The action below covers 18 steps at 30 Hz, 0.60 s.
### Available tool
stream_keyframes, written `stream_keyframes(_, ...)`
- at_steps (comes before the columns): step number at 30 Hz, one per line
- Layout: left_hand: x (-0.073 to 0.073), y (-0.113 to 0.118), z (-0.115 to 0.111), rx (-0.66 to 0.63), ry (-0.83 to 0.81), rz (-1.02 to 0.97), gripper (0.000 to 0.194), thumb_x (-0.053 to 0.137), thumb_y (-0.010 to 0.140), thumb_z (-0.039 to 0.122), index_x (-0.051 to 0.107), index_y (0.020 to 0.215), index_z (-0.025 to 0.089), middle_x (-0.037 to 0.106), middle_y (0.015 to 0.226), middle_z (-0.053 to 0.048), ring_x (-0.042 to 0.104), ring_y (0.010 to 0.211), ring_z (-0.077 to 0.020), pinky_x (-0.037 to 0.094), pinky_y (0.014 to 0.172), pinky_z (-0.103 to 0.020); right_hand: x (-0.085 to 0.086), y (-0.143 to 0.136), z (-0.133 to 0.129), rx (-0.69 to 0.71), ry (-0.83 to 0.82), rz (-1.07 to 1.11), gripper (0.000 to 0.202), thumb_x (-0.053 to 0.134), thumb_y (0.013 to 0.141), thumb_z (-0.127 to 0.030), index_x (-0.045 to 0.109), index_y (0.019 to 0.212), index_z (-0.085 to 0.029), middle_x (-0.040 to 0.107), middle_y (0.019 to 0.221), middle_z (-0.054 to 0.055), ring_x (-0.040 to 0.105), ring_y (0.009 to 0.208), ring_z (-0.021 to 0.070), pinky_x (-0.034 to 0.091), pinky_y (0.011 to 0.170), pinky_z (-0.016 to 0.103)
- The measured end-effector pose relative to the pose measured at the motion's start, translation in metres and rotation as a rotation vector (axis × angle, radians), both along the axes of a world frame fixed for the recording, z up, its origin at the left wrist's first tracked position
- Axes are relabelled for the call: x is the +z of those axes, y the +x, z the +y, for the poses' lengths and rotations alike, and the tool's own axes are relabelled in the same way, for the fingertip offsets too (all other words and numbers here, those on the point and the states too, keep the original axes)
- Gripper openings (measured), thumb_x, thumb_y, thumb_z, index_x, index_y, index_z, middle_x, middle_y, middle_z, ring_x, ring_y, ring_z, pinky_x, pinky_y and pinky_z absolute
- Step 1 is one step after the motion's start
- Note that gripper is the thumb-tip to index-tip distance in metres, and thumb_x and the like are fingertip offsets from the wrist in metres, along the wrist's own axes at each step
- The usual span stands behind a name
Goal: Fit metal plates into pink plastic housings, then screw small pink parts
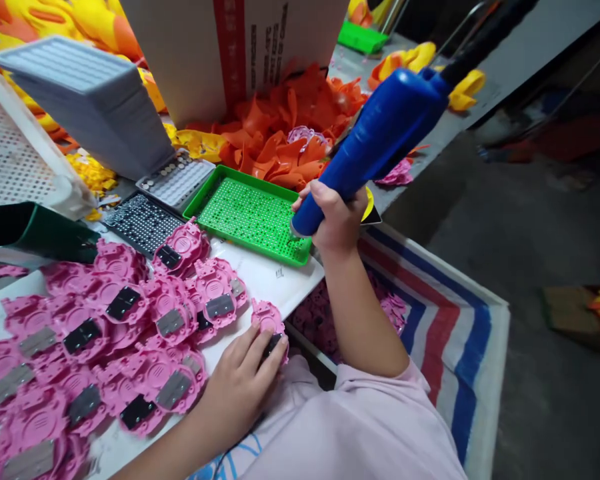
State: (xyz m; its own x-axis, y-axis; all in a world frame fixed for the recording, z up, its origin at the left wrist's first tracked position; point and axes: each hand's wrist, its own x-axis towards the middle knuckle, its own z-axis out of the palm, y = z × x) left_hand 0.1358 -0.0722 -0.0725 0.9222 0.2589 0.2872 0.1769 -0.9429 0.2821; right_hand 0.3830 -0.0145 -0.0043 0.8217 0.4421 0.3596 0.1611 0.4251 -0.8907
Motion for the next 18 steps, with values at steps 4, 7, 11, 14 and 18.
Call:
stream_keyframes(4, 0.006, 0.0, 0.005, -0.018, -0.023, 0.008, 0.038, 0.036, 0.094, 0.02, 0.058, 0.126, 0.019, 0.065, 0.12, -0.009, 0.056, 0.113, -0.0253, 0.048, 0.089, -0.034, 0.001, -0.001, -0.003, 0.072, 0.02, 0.013, 0.011, 0.059, 0.065, -0.028, 0.055, 0.058, -0.021, 0.057, 0.055, -0.003, 0.059, 0.045, 0.0136, 0.044, 0.043, 0.027)
stream_keyframes(7, 0.006, 0.001, 0.006, 0.003, -0.025, -0.029, 0.038, 0.033, 0.096, 0.02, 0.06, 0.122, 0.02, 0.066, 0.117, -0.007, 0.057, 0.111, -0.024, 0.047, 0.088, -0.032, 0.003, -0.002, -0.005, 0.118, 0.018, 0.046, 0.005, 0.06, 0.062, -0.024, 0.056, 0.061, -0.021, 0.059, 0.055, -0.003, 0.059, 0.046, 0.014, 0.046, 0.045, 0.028)
stream_keyframes(11, -0.001, 0.002, 0.004, 0.04, -0.011, -0.089, 0.036, 0.034, 0.096, 0.018, 0.063, 0.118, 0.021, 0.067, 0.115, -0.006, 0.055, 0.113, -0.0227, 0.045, 0.09, -0.032, 0.001, 0.0, -0.003, 0.128, 0.021, 0.046, 0.007, 0.057, 0.059, -0.026, 0.054, 0.061, -0.02, 0.059, 0.053, -0.003, 0.058, 0.043, 0.014, 0.045, 0.043, 0.027)
stream_keyframes(14, -0.005, 0.004, 0.001, 0.073, -0.004, -0.127, 0.035, 0.035, 0.096, 0.017, 0.065, 0.114, 0.022, 0.068, 0.112, -0.005, 0.056, 0.111, -0.0218, 0.044, 0.089, -0.031, -0.003, 0.004, 0.001, 0.089, 0.035, 0.034, 0.01, 0.055, 0.058, -0.028, 0.053, 0.062, -0.02, 0.059, 0.05, -0.004, 0.056, 0.039, 0.0132, 0.043, 0.038, 0.025)
stream_keyframes(18, -0.006, 0.004, 0.0, 0.076, -0.013, -0.128, 0.033, 0.037, 0.096, 0.018, 0.065, 0.114, 0.022, 0.068, 0.112, -0.005, 0.057, 0.11, -0.0213, 0.045, 0.089, -0.031, -0.002, 0.004, 0.005, 0.055, 0.021, 0.011, 0.01, 0.052, 0.057, -0.03, 0.053, 0.061, -0.021, 0.058, 0.048, -0.006, 0.055, 0.037, 0.012, 0.044, 0.036, 0.024)
